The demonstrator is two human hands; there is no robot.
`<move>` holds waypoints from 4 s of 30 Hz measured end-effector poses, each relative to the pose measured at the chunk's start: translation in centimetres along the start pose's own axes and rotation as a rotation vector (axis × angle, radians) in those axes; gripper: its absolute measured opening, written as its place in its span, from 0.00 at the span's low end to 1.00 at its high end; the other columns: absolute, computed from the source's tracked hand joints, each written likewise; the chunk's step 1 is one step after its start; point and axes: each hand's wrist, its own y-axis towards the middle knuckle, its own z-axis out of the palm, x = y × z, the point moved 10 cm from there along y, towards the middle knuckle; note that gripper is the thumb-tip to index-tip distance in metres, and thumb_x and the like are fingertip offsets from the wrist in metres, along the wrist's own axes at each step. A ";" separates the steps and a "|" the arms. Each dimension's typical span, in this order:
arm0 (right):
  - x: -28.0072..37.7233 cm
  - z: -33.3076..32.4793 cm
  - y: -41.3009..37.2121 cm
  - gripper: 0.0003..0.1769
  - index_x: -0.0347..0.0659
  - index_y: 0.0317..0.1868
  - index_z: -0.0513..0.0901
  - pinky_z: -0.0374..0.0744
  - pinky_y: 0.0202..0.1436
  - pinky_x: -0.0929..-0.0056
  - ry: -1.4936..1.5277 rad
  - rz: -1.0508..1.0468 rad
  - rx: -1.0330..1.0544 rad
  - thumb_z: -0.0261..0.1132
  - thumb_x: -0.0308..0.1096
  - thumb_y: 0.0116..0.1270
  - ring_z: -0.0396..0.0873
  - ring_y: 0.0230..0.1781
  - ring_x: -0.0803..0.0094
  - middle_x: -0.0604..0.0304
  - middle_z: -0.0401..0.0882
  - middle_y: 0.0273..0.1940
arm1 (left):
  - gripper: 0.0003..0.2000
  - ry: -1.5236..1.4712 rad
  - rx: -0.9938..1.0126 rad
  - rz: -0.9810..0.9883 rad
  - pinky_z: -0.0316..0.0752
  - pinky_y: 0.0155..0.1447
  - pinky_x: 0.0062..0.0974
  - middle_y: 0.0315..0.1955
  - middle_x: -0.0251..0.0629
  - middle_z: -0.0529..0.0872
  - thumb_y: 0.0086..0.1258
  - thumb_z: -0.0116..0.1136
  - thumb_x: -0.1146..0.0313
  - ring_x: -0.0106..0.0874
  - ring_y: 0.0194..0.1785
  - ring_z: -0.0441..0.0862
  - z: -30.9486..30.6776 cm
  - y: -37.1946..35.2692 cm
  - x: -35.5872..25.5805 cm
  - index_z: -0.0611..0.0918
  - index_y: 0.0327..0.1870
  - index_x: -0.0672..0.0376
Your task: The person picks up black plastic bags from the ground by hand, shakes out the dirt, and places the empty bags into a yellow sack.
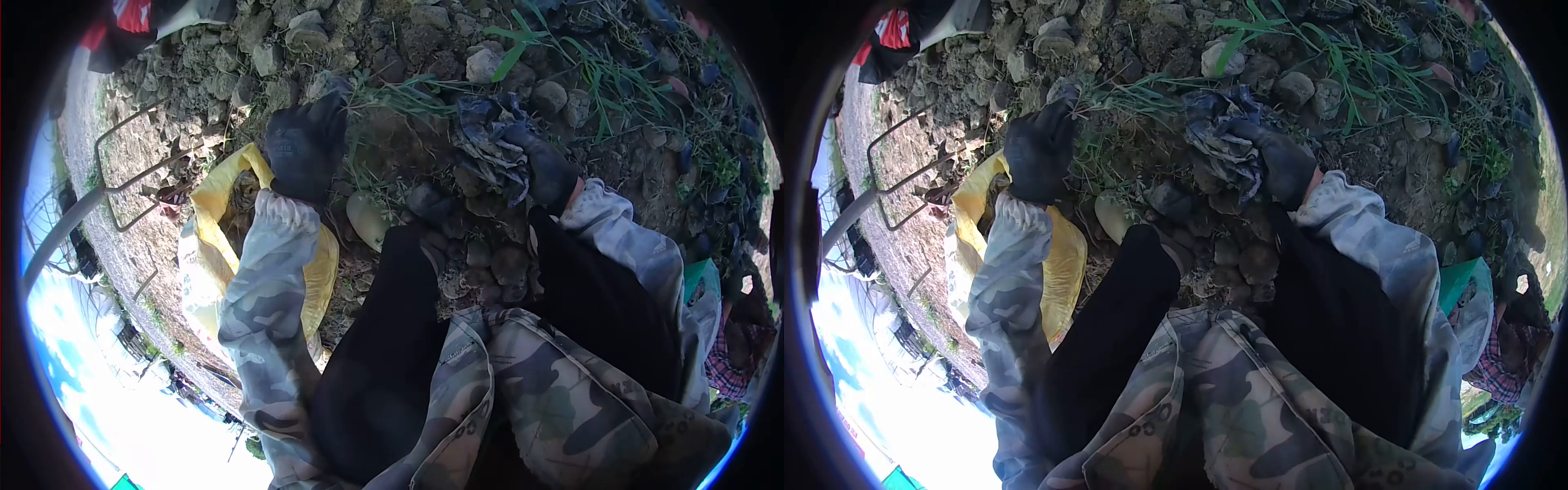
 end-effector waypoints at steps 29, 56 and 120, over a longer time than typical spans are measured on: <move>-0.7 -0.1 0.0 0.17 0.34 0.56 0.75 0.77 0.57 0.69 0.219 0.159 -0.215 0.55 0.35 0.71 0.80 0.49 0.67 0.54 0.80 0.52 | 0.06 -0.973 -0.220 -0.396 0.74 0.40 0.31 0.28 0.38 0.81 0.60 0.62 0.68 0.35 0.33 0.79 10.4 -2.5 8.5 0.79 0.31 0.60; -1.7 -4.8 0.9 0.24 0.38 0.52 0.77 0.76 0.52 0.69 -0.513 -0.116 -0.066 0.66 0.23 0.52 0.80 0.47 0.65 0.53 0.80 0.47 | 0.07 -1.332 -0.802 -0.782 0.66 0.33 0.16 0.22 0.28 0.79 0.56 0.62 0.81 0.19 0.26 0.71 0.8 -1.3 26.9 0.77 0.24 0.57; -0.4 1.8 0.8 0.20 0.38 0.62 0.71 0.80 0.52 0.70 0.234 0.172 -0.208 0.55 0.35 0.72 0.81 0.48 0.68 0.56 0.79 0.52 | 0.19 -0.242 -0.404 -0.851 0.77 0.43 0.40 0.29 0.45 0.86 0.57 0.61 0.50 0.45 0.39 0.85 1.2 -5.3 24.1 0.84 0.38 0.57</move>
